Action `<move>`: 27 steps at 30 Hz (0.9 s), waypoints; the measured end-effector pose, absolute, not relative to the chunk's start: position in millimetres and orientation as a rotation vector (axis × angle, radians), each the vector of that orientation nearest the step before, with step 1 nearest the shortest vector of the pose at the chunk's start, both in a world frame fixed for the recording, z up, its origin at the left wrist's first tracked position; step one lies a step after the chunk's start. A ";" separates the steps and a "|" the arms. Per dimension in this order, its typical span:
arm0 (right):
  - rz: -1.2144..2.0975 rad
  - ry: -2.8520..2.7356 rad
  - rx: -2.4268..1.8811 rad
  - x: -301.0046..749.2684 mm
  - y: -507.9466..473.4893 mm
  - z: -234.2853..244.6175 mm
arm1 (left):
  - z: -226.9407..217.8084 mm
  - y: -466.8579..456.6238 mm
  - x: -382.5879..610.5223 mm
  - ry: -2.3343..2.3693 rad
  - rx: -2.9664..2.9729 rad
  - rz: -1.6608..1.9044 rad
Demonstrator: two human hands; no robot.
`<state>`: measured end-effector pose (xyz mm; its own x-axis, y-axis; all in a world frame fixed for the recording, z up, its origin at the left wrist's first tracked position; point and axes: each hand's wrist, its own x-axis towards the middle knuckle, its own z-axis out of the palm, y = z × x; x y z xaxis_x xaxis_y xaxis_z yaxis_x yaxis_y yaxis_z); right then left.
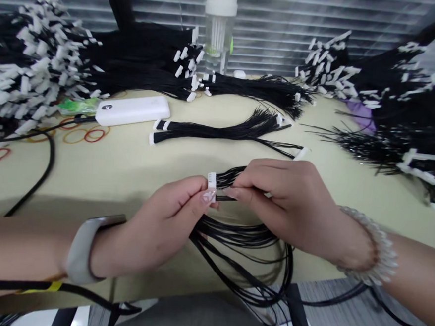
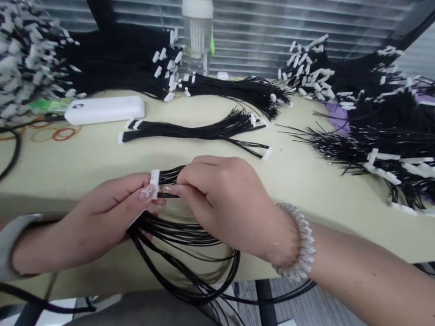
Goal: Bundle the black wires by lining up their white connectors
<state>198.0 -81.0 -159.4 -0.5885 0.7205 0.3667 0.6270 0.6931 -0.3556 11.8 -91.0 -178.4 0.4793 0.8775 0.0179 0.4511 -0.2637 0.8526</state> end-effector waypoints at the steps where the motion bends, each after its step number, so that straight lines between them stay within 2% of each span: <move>1: 0.267 -2.421 -1.026 198.1 -80.7 -159.5 | -178.3 -91.3 11.4 1.096 1.895 0.644; 6: 0.271 -2.435 -1.000 198.3 -81.1 -159.6 | -178.1 -91.2 10.7 1.086 1.906 0.647; 15: 0.080 -2.499 -1.055 193.7 -83.4 -165.7 | -178.2 -91.9 10.4 1.046 1.900 0.654; 27: 0.240 -2.429 -1.041 195.2 -75.1 -157.3 | -182.7 -91.4 10.7 1.156 1.806 0.656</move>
<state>195.2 -75.1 -157.3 -0.5936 0.7184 0.3626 0.6338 0.6950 -0.3396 10.7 -91.4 -182.7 0.4300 0.9026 -0.0215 0.4448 -0.1911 0.8750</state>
